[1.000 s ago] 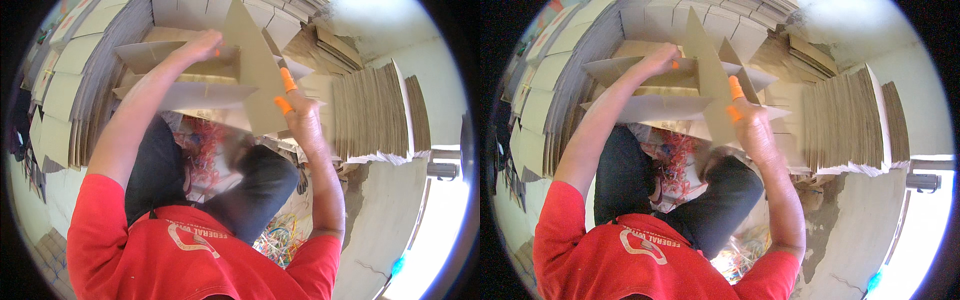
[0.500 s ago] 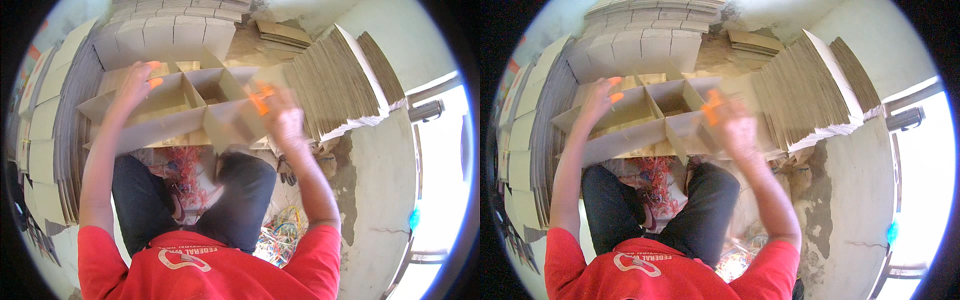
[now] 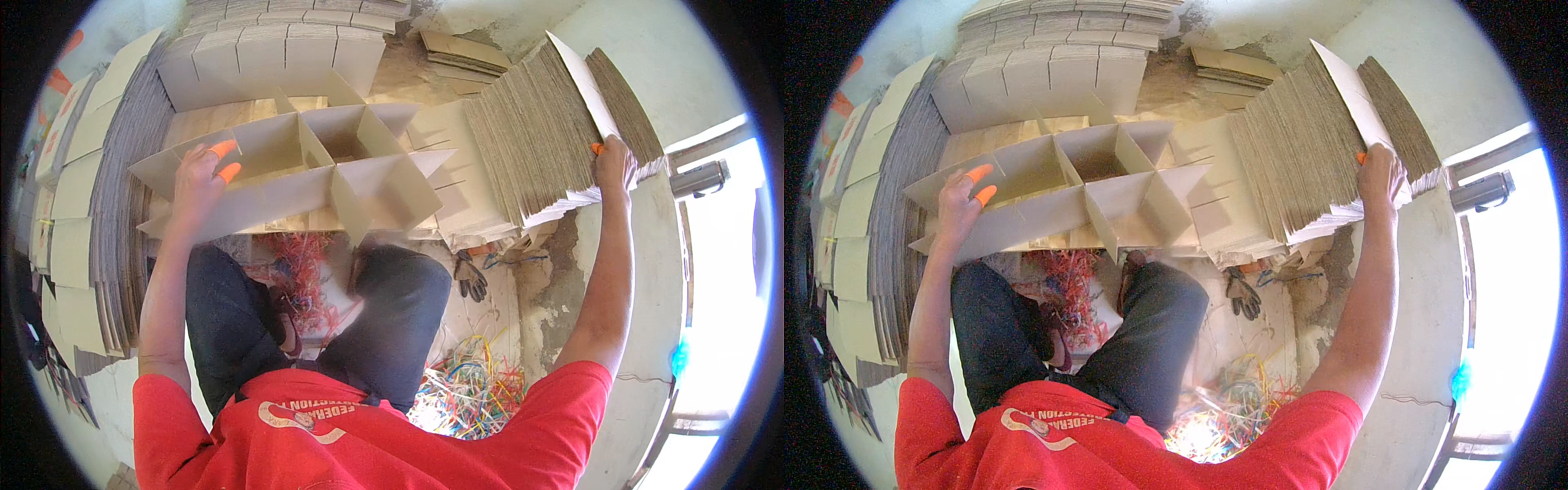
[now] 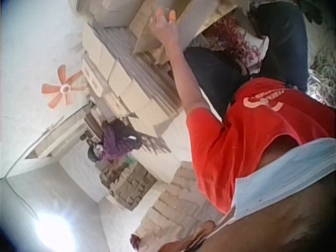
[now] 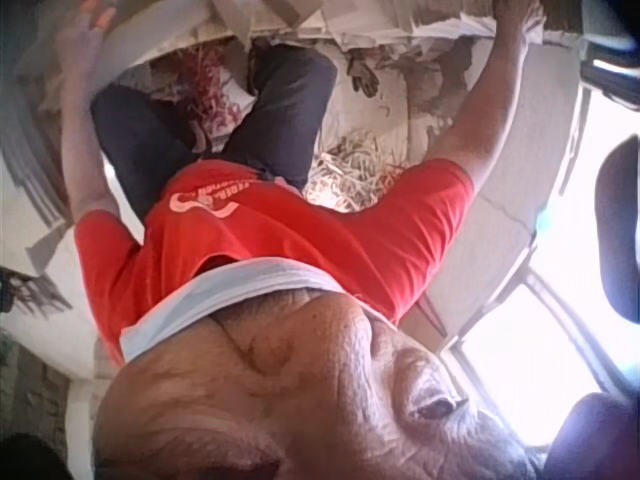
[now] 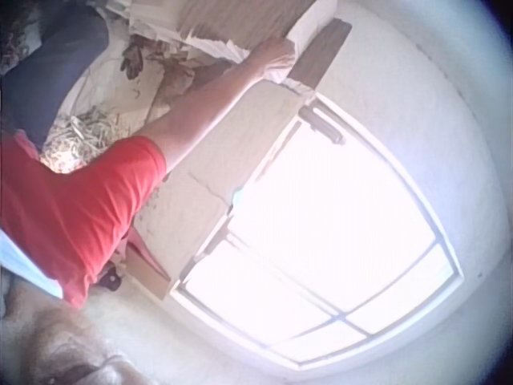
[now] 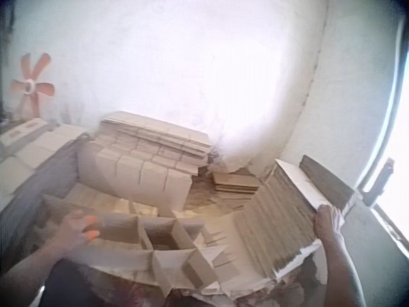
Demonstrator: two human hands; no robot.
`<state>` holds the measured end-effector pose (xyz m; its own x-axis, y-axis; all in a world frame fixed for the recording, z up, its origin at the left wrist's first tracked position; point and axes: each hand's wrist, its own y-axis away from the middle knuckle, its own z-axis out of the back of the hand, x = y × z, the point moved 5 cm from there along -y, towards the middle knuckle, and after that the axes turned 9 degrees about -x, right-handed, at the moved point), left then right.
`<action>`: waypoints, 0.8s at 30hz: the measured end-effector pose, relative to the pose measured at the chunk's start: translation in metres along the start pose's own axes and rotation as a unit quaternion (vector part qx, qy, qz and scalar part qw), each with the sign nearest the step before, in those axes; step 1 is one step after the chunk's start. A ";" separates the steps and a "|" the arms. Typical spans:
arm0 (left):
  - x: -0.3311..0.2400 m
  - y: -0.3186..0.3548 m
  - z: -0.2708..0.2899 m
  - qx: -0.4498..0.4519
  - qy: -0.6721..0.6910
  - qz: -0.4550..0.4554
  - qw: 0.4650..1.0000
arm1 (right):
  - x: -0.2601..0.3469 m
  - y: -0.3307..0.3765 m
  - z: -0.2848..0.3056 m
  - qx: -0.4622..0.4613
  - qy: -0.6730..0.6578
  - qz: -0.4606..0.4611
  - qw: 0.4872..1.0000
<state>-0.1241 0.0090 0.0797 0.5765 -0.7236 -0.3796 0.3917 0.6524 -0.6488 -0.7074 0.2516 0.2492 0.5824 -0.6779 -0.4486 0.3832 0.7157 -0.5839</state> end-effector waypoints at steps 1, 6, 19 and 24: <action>-0.001 0.000 0.001 0.004 -0.003 0.002 1.000 | 0.002 -0.001 0.002 -0.009 -0.014 -0.013 1.000; -0.002 0.004 0.012 -0.001 -0.034 -0.005 0.999 | 0.007 -0.010 0.054 -0.063 -0.064 -0.102 0.991; 0.005 0.047 -0.006 0.099 -0.003 -0.006 0.995 | 0.223 0.091 0.213 -0.149 -0.544 0.050 0.825; 0.006 0.050 -0.010 0.049 0.019 -0.015 0.999 | 0.285 0.113 0.212 -0.066 -0.672 0.061 0.735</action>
<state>-0.1084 0.0350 0.0380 0.5374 -0.7494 -0.3868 0.4767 0.6483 -0.5937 -0.3461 0.1743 0.1988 0.8230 0.2319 0.5185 0.2486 0.6738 -0.6958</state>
